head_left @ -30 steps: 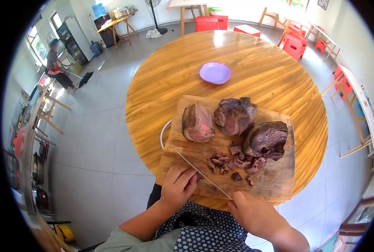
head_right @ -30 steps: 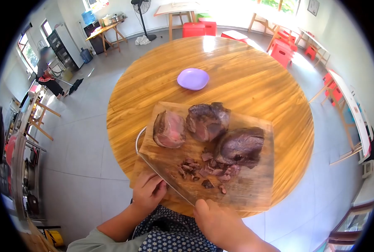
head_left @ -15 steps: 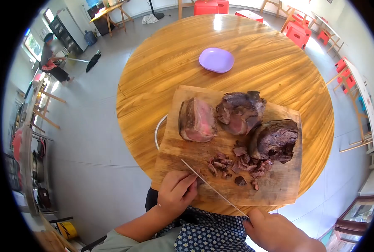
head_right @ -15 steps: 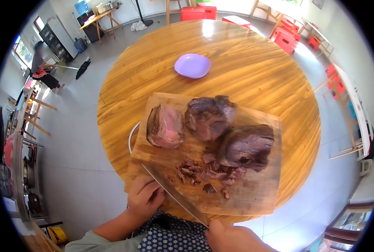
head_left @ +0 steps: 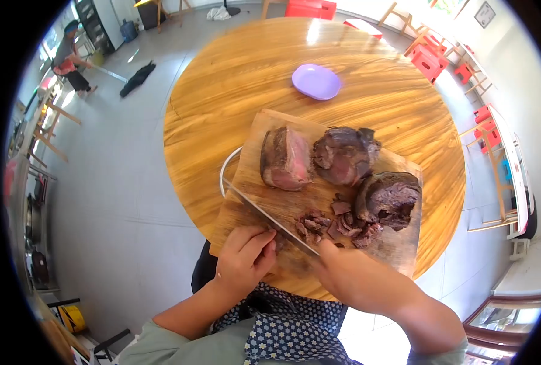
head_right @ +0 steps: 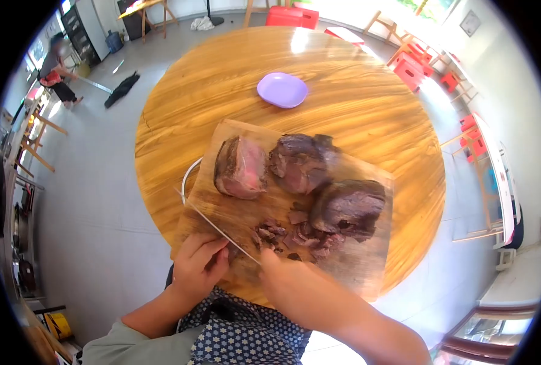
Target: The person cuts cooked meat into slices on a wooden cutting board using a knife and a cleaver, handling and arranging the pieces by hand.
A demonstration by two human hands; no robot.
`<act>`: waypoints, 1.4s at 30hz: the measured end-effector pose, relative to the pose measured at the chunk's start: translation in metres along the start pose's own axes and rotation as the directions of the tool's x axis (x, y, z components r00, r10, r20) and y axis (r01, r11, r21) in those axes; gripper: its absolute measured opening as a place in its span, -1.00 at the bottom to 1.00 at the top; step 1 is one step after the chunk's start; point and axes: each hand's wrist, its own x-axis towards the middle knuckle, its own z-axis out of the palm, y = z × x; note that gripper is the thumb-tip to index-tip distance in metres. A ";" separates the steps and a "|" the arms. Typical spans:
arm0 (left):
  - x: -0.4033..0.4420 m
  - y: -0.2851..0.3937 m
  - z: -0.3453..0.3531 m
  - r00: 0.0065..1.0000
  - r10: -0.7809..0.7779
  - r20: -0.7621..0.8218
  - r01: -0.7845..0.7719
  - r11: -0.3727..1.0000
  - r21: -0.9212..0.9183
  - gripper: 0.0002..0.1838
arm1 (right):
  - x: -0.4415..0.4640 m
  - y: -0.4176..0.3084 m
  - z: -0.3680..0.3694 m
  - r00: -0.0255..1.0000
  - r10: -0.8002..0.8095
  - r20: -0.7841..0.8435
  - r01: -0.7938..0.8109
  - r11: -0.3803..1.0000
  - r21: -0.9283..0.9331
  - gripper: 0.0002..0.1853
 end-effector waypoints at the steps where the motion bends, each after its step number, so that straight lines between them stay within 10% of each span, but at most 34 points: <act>1: -0.001 0.001 0.000 1.000 0.027 0.001 -0.027 1.000 0.005 -0.77 | 0.007 0.000 0.008 1.000 -0.008 -0.026 0.008 1.000 0.004 -0.70; 7: -0.004 0.002 -0.003 0.999 0.044 0.007 -0.045 0.998 0.051 -0.79 | 0.018 0.009 0.020 0.944 -0.250 -0.217 0.226 0.965 -0.131 -0.74; 16: -0.005 0.006 -0.003 1.000 0.007 -0.025 -0.008 0.999 -0.050 -0.79 | -0.042 0.013 0.011 0.934 -0.116 -0.337 0.100 0.993 -0.066 -0.74; 42: 0.000 0.001 -0.004 0.999 0.014 0.050 -0.012 1.000 -0.027 -0.72 | -0.059 0.015 0.023 0.990 -0.002 -0.144 -0.014 0.994 -0.104 -0.75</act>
